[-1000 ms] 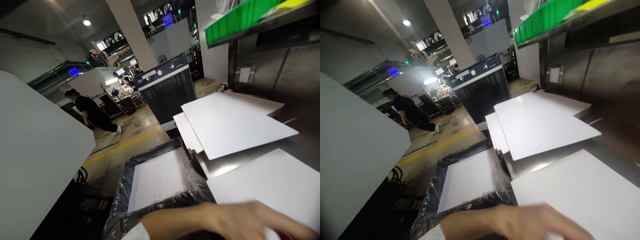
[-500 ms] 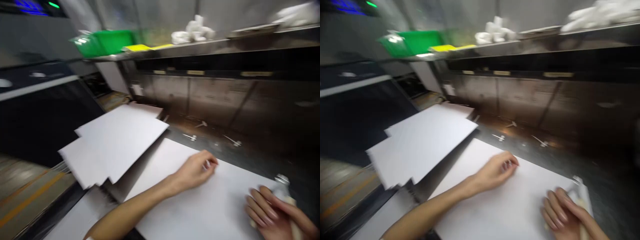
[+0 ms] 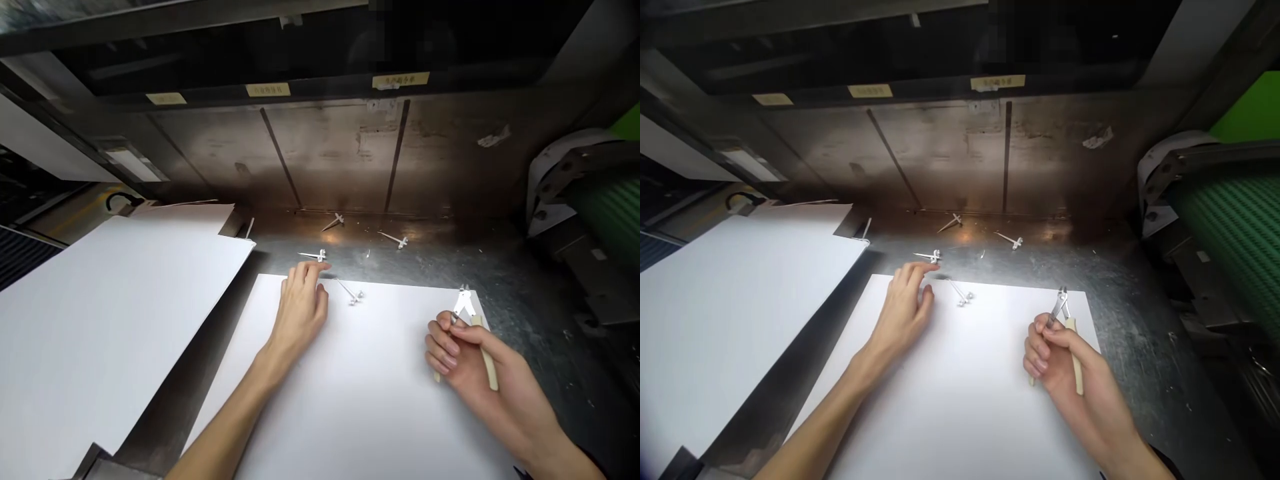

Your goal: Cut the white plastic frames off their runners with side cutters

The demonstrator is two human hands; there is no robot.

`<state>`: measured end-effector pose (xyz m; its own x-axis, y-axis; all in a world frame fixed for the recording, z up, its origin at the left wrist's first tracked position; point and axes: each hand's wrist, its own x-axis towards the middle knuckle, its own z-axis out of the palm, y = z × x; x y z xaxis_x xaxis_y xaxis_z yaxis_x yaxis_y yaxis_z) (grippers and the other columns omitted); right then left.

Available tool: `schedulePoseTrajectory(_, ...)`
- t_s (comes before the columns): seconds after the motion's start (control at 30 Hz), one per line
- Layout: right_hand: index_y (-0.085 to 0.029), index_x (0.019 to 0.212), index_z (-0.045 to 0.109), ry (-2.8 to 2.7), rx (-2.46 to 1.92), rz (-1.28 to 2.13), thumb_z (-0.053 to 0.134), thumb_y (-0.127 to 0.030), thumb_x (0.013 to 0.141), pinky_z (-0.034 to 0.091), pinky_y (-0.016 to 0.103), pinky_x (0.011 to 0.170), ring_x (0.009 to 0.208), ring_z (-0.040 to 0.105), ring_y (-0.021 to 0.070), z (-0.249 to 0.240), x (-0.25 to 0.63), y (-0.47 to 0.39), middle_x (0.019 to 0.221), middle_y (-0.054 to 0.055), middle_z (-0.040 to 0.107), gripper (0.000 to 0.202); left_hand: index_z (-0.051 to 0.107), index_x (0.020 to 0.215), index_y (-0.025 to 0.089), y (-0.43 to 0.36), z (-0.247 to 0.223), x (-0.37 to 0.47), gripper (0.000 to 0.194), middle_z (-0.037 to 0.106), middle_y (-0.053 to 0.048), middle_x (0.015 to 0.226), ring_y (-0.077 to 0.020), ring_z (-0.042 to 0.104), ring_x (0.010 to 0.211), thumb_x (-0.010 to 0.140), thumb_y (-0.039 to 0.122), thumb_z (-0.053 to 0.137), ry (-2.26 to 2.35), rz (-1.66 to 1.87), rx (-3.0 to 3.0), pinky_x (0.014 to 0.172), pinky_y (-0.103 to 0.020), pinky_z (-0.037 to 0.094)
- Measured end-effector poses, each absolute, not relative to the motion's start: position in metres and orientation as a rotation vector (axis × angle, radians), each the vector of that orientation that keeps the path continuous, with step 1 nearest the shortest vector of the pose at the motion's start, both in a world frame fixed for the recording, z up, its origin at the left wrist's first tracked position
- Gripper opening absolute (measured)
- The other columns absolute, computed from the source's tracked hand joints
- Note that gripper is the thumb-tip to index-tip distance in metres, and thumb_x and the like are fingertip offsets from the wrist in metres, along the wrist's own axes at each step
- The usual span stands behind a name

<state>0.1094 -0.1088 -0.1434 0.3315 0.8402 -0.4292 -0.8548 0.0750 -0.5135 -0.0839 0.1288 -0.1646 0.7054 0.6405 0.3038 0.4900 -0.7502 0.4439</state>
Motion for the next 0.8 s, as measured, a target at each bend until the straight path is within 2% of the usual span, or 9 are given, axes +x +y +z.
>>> schedulePoseTrajectory(0.1,-0.018,0.093,0.067,-0.005,-0.857,1.252,0.080,-0.026,0.097,0.051,0.028,0.064,0.074,0.033,0.0189,-0.146,0.110,-0.109,0.082,0.002,0.037,0.015,0.057,0.151,0.027,0.126,-0.169,-0.082,0.053,0.056,-0.010,0.155,-0.0339,0.053,0.134,0.106,0.001,0.046,0.811,0.536,2.649,0.102,-0.051,0.044)
schedulePoseTrajectory(0.27,-0.022,0.098,0.067,-0.131,-1.050,1.219,0.079,-0.036,0.104,0.051,0.028,0.072,0.082,0.042,0.0211,-0.151,0.106,-0.116,0.087,0.003,0.044,0.019,0.071,0.129,0.026,0.121,-0.181,-0.075,0.022,0.065,-0.007,0.148,-0.0328,0.054,0.132,0.113,0.015,0.058,0.731,0.490,2.695,0.105,-0.053,0.041)
schedulePoseTrajectory(0.43,-0.024,0.106,0.069,-0.308,-1.233,1.257,0.078,-0.053,0.107,0.052,0.028,0.077,0.082,0.049,0.0219,-0.163,0.109,-0.125,0.088,0.004,0.052,0.030,0.068,0.114,0.020,0.120,-0.177,-0.074,0.006,0.071,-0.007,0.133,-0.0294,0.057,0.125,0.114,0.019,0.062,0.638,0.471,2.700,0.103,-0.047,0.042)
schedulePoseTrajectory(0.5,-0.027,0.117,0.071,-0.409,-1.446,1.152,0.075,-0.062,0.107,0.055,0.029,0.082,0.087,0.056,0.0239,-0.168,0.109,-0.127,0.094,0.005,0.060,0.037,0.066,0.113,0.021,0.114,-0.172,-0.074,0.006,0.074,-0.003,0.124,-0.0237,0.062,0.118,0.115,0.019,0.061,0.521,0.422,2.708,0.100,-0.041,0.045)
schedulePoseTrajectory(0.57,-0.029,0.131,0.070,-0.554,-1.684,1.002,0.072,-0.069,0.106,0.056,0.030,0.090,0.100,0.064,0.0267,-0.170,0.106,-0.127,0.110,0.006,0.068,0.047,0.065,0.117,0.023,0.107,-0.169,-0.073,0.004,0.074,-0.001,0.121,-0.0200,0.065,0.113,0.115,0.022,0.061,0.442,0.380,2.720,0.100,-0.037,0.047)
schedulePoseTrajectory(0.63,-0.031,0.138,0.068,-0.677,-1.838,0.890,0.067,-0.072,0.108,0.055,0.028,0.099,0.118,0.067,0.0280,-0.169,0.100,-0.126,0.127,0.005,0.070,0.050,0.063,0.129,0.023,0.100,-0.169,-0.073,0.017,0.071,-0.004,0.133,-0.0224,0.064,0.120,0.114,0.027,0.066,0.459,0.373,2.741,0.104,-0.041,0.046)
schedulePoseTrajectory(0.7,-0.033,0.138,0.066,-0.740,-1.902,0.856,0.060,-0.071,0.111,0.055,0.025,0.101,0.126,0.067,0.0262,-0.168,0.093,-0.125,0.133,0.003,0.070,0.048,0.059,0.141,0.022,0.098,-0.171,-0.073,0.032,0.064,-0.010,0.146,-0.0281,0.060,0.130,0.112,0.028,0.069,0.532,0.386,2.761,0.107,-0.048,0.044)
schedulePoseTrajectory(0.73,-0.033,0.138,0.066,-0.760,-1.917,0.857,0.058,-0.071,0.112,0.057,0.024,0.098,0.125,0.068,0.0249,-0.169,0.091,-0.125,0.132,0.002,0.071,0.047,0.059,0.143,0.022,0.099,-0.172,-0.073,0.033,0.063,-0.011,0.149,-0.0301,0.059,0.133,0.112,0.027,0.068,0.564,0.388,2.767,0.107,-0.050,0.044)
schedulePoseTrajectory(0.8,-0.033,0.137,0.066,-0.816,-1.936,0.870,0.059,-0.071,0.111,0.060,0.021,0.090,0.118,0.072,0.0234,-0.172,0.090,-0.126,0.128,0.001,0.073,0.047,0.063,0.136,0.023,0.102,-0.175,-0.074,0.023,0.066,-0.010,0.144,-0.0309,0.059,0.131,0.114,0.023,0.063,0.609,0.386,2.773,0.105,-0.050,0.044)
